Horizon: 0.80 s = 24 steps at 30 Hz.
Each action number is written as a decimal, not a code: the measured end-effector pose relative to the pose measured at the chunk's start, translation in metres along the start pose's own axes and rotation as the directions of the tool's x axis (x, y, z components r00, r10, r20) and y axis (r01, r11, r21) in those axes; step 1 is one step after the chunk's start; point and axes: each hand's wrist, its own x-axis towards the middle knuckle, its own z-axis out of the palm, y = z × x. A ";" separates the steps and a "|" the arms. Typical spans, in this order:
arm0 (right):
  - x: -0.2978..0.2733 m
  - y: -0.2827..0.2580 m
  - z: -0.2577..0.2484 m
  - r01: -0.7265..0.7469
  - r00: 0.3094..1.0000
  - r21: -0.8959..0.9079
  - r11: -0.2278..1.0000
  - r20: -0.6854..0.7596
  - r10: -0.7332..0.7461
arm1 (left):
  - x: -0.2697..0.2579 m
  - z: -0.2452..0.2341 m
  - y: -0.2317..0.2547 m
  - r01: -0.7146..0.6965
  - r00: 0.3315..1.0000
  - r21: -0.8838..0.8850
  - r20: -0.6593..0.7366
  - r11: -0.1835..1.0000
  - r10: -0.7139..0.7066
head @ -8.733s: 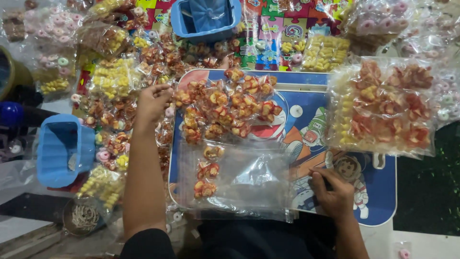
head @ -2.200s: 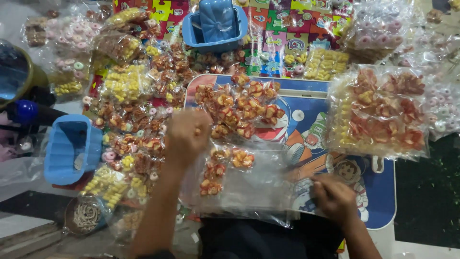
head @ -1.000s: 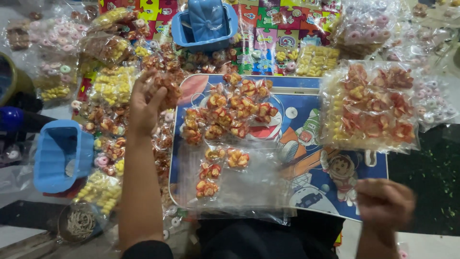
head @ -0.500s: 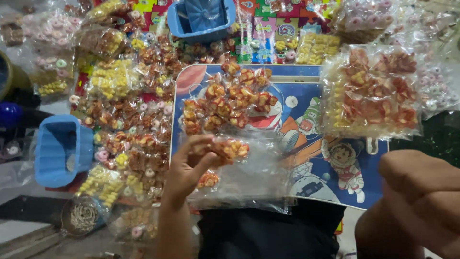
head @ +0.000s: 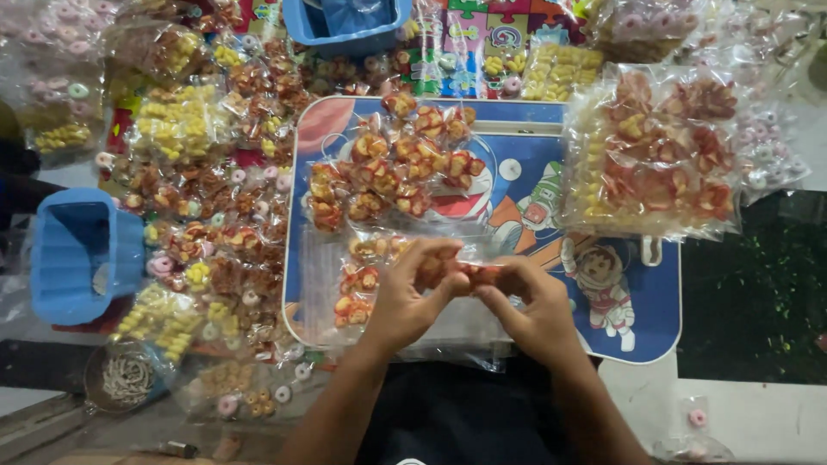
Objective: Packaging small snack bags into larger plastic bags
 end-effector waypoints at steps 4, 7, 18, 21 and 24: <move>-0.029 0.037 -0.021 -0.132 0.958 0.265 0.955 -0.215 0.192 | 0.019 0.008 -0.007 0.006 1.000 0.310 0.014 0.951 -0.010; -0.046 0.066 -0.045 -0.132 0.926 0.270 0.954 -0.310 0.215 | 0.047 0.016 -0.012 -0.086 0.995 0.469 0.093 0.879 0.048; -0.076 0.117 -0.065 -0.230 0.842 0.279 0.932 -0.423 0.335 | 0.025 0.052 -0.055 -0.407 0.884 0.906 0.357 0.119 0.301; -0.073 0.112 -0.063 -0.244 0.836 0.298 0.923 -0.417 0.356 | -0.027 0.046 -0.068 -0.352 0.925 0.933 0.334 0.078 0.180; -0.069 0.107 -0.063 -0.306 0.828 0.302 0.903 -0.384 0.409 | -0.061 0.040 -0.077 -0.287 0.952 0.955 0.275 0.076 0.137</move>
